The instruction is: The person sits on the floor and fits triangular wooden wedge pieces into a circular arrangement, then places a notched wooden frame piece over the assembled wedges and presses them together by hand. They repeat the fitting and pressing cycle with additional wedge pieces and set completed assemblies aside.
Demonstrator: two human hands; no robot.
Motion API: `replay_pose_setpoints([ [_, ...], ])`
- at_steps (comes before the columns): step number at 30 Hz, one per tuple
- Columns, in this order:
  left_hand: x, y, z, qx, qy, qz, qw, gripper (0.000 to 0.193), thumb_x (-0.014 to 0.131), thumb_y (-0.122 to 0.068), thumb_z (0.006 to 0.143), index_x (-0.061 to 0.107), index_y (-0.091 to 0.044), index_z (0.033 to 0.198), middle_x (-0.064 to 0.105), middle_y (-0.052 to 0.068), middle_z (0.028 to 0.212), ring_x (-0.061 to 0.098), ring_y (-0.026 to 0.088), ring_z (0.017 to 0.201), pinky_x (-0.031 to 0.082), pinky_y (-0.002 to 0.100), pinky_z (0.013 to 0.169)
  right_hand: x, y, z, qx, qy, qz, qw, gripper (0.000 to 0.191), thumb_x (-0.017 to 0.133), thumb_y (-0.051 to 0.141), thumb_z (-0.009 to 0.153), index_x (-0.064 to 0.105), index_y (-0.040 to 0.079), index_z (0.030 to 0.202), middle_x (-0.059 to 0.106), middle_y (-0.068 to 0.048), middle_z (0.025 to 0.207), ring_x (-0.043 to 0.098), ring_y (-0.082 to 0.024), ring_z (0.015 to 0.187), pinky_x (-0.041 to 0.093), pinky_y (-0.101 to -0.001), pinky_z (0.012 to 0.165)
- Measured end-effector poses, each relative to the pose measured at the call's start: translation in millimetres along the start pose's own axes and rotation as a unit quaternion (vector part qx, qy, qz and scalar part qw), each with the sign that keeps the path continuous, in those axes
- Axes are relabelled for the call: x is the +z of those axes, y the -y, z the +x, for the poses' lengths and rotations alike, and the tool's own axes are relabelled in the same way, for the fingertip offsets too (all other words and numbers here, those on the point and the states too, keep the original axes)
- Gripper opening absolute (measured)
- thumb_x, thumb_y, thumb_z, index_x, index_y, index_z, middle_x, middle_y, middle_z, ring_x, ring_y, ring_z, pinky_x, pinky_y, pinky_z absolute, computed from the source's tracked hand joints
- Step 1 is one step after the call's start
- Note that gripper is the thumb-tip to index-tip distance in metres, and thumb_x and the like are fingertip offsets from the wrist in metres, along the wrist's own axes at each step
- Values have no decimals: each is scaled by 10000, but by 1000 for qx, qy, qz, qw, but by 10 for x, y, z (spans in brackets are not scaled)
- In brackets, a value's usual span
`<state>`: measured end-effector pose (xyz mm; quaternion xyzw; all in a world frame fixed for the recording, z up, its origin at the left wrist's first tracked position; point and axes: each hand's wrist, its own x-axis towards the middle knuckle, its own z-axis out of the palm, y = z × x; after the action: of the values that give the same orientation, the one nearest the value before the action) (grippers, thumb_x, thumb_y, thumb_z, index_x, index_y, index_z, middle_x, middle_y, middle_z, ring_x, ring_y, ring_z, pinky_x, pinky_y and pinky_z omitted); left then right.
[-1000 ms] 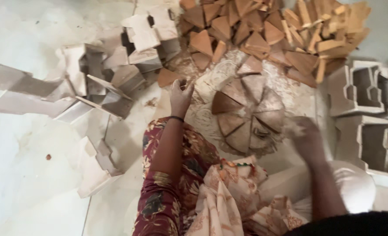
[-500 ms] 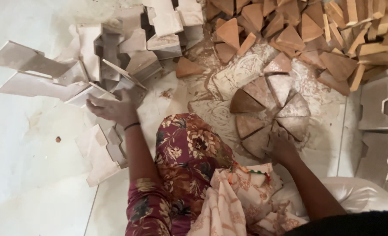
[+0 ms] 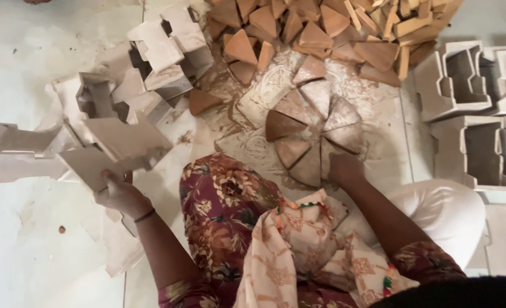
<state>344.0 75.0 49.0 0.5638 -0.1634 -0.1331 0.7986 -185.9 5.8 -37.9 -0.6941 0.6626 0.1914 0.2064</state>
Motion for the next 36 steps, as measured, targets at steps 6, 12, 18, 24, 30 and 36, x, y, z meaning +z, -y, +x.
replay_pose_setpoints([
  [6,554,-46,-440,-20,202,4,979,468,570,-321,1065,523,51,1344,683,171,1132,730,275,965,657,401,839,-41,33,-42,-68,62,-26,995,495,853,202,723,649,85,1158,732,-167,1140,695,-354,1096,564,-490,890],
  [12,1644,665,-1721,-355,326,-139,865,514,489,-381,1039,450,-120,1480,540,-52,1422,629,152,1203,591,357,977,-172,-15,-43,-21,-82,92,992,227,598,159,922,681,100,1125,727,-180,1151,692,-379,1101,546,-526,909],
  [18,1910,1141,-2479,-568,285,-14,772,376,623,-409,999,612,-112,1229,609,83,1061,624,230,921,609,355,751,-602,-600,-101,162,-203,173,950,255,562,211,965,679,83,1151,730,-220,1116,694,-396,1066,531,-524,920],
  [24,1813,1194,-2453,-590,321,116,732,371,620,-475,941,599,-176,1161,596,43,994,597,236,895,485,417,656,-650,-517,-100,126,-189,220,949,361,620,191,890,648,110,1241,709,-211,1165,664,-397,1114,512,-508,954],
  [30,1796,1118,-2456,-424,324,145,833,372,537,-242,908,545,-111,1256,660,57,1083,658,209,922,570,392,768,-556,-207,-57,-96,-199,298,929,640,673,104,795,545,78,1421,611,-230,1324,590,-404,1209,470,-487,996],
  [36,1822,1227,-2412,-461,282,52,840,435,570,-423,1030,567,-83,1302,615,75,1058,622,208,891,532,387,738,-450,-128,36,-170,-106,433,879,651,825,40,660,639,45,1283,708,-147,1214,688,-261,1081,559,-369,930],
])
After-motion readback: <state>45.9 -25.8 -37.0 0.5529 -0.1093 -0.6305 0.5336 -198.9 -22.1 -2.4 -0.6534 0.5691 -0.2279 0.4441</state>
